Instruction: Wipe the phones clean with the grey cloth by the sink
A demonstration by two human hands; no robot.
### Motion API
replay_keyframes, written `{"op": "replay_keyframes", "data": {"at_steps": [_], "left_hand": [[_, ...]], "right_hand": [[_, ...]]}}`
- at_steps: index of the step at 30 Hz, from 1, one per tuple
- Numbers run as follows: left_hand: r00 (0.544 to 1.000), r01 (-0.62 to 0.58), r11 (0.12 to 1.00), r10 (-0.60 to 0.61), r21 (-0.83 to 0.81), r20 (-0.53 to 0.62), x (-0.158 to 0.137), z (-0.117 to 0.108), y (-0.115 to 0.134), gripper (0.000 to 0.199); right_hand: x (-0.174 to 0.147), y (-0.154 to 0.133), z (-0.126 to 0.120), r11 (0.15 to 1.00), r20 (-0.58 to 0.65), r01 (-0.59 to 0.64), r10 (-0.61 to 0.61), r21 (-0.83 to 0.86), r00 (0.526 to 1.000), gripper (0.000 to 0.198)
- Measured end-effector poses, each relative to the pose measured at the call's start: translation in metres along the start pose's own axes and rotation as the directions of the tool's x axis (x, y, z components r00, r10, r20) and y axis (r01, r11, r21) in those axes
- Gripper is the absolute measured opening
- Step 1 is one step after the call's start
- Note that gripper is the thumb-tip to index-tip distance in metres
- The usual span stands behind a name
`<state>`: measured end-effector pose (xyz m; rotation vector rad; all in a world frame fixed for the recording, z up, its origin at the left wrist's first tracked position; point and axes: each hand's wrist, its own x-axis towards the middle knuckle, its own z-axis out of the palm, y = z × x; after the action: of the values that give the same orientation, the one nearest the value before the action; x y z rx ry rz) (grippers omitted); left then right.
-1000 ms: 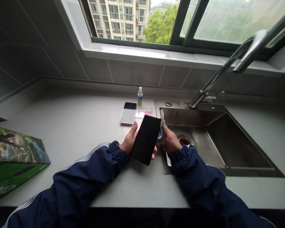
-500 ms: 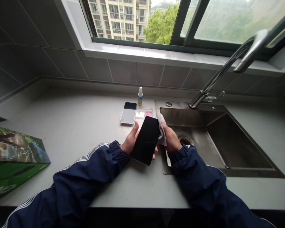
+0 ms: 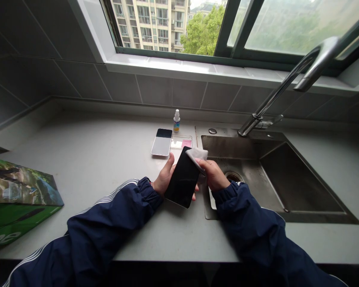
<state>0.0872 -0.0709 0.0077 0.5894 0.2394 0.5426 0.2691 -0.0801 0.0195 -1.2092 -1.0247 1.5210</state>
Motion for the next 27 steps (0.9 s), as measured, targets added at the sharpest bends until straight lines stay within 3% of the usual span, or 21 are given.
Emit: {"op": "replay_keyframes", "data": {"at_steps": [3, 11, 15, 20, 27], "left_hand": [[1.0, -0.007, 1.0, 0.007, 0.03, 0.02, 0.0, -0.002, 0.0, 0.095], [0.999, -0.013, 1.0, 0.013, -0.001, 0.033, 0.002, 0.004, 0.0, 0.095], [0.999, -0.021, 1.0, 0.021, 0.005, 0.031, 0.002, 0.003, -0.002, 0.094], [1.0, -0.008, 1.0, 0.008, -0.008, 0.019, 0.0, -0.001, -0.005, 0.089], [0.999, 0.015, 1.0, -0.016, 0.025, 0.038, 0.0, -0.001, -0.006, 0.089]], "right_hand": [[-0.001, 0.002, 0.0, 0.999, 0.086, -0.045, 0.045, 0.001, 0.995, 0.039], [0.006, 0.011, -0.005, 0.999, -0.06, -0.031, 0.033, 0.024, 0.998, 0.063], [0.006, 0.009, -0.006, 0.999, -0.048, -0.044, 0.045, 0.018, 0.998, 0.063], [-0.001, 0.001, -0.001, 0.998, 0.005, -0.055, 0.055, -0.032, 0.998, 0.046], [0.002, -0.002, -0.005, 0.996, -0.078, -0.039, 0.033, -0.075, 0.996, 0.054]]}}
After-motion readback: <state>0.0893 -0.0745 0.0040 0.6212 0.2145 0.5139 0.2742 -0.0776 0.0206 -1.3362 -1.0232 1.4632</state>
